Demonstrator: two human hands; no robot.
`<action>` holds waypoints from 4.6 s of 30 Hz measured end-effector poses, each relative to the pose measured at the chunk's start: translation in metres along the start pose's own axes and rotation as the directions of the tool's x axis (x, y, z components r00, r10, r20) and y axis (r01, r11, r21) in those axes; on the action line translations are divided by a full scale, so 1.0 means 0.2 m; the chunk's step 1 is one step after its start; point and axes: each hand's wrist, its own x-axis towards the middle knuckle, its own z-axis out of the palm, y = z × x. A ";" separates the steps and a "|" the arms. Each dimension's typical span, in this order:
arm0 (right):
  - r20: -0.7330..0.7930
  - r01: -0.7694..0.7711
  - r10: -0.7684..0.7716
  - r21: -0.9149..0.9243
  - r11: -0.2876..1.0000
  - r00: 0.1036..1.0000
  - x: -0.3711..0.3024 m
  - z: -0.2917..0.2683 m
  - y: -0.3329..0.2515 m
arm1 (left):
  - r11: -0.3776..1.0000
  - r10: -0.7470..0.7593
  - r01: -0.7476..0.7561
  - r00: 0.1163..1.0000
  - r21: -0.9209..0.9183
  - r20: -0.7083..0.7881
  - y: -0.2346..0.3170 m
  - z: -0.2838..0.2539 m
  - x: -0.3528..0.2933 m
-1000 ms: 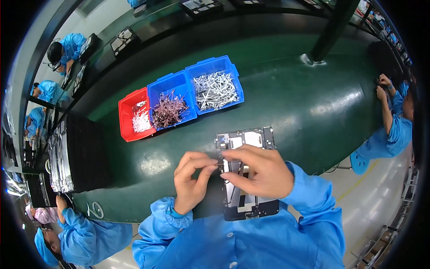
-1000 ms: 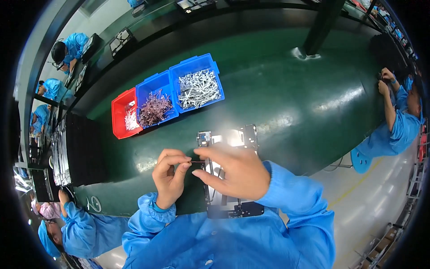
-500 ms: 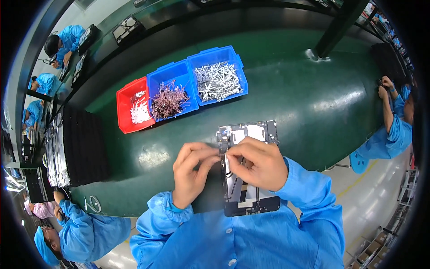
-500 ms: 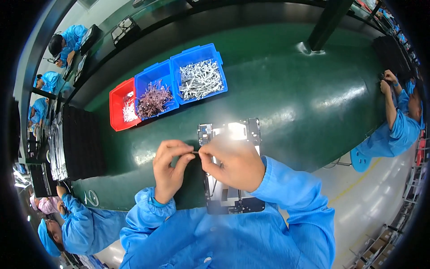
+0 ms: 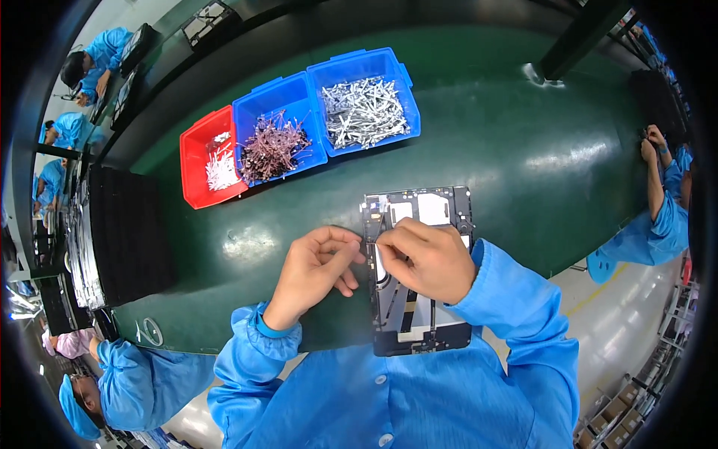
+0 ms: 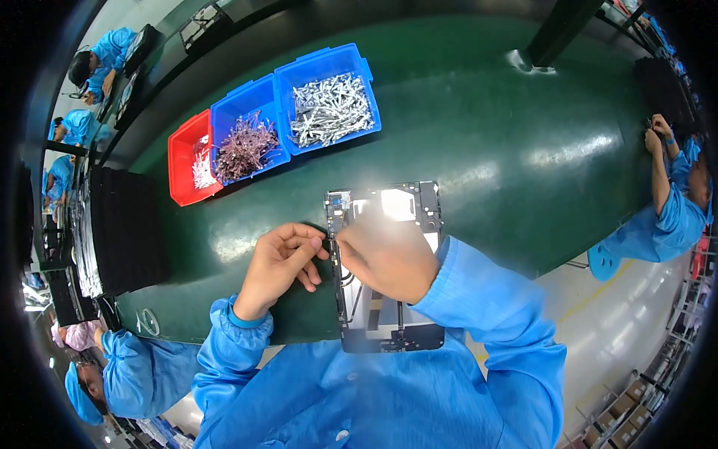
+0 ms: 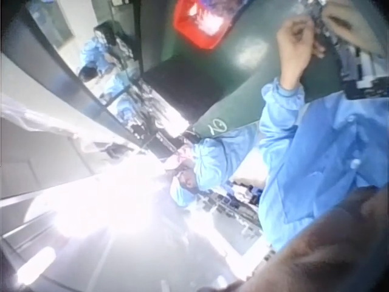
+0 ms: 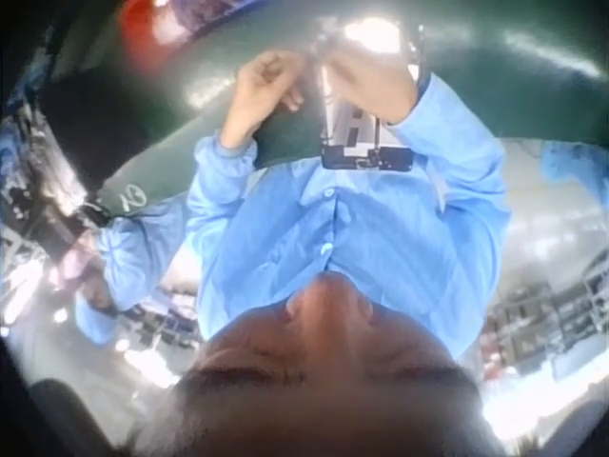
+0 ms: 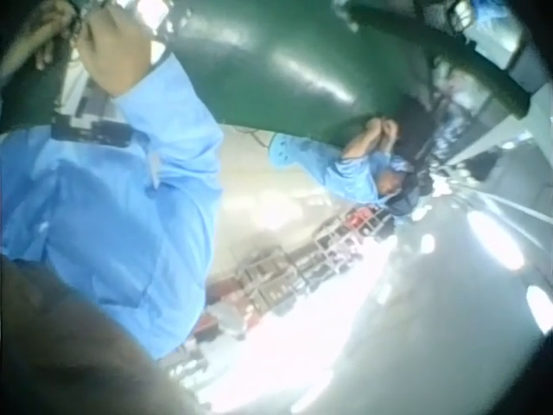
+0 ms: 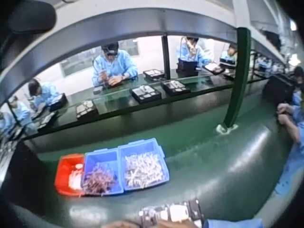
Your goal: The person assembles tablet screens by hand, applying internal components and adhesive strips to them at a factory workbench.
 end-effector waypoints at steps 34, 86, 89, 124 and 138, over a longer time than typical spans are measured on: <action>0.024 0.030 -0.028 -0.070 0.997 0.999 0.01 0.00 0.02 | 0.994 -0.060 0.058 0.998 0.095 0.015 0.04 0.00 0.05; -0.006 0.150 -0.168 -0.416 0.897 0.986 0.70 -0.15 0.04 | 0.977 0.083 -0.099 0.992 0.189 0.090 0.07 -0.04 0.05; 0.053 0.166 -0.158 -0.419 0.893 0.986 0.74 -0.13 0.06 | 0.990 0.099 -0.108 0.991 0.092 0.092 0.06 -0.03 0.06; 0.241 -0.122 0.035 0.359 0.925 0.970 0.28 -0.14 -0.04 | 0.907 0.361 -0.333 0.930 -0.259 0.067 0.01 -0.04 0.06; 0.016 -0.231 0.393 0.830 0.508 0.920 0.20 -0.25 0.08 | 0.646 0.756 -0.388 0.210 0.657 -0.620 0.18 -0.54 0.05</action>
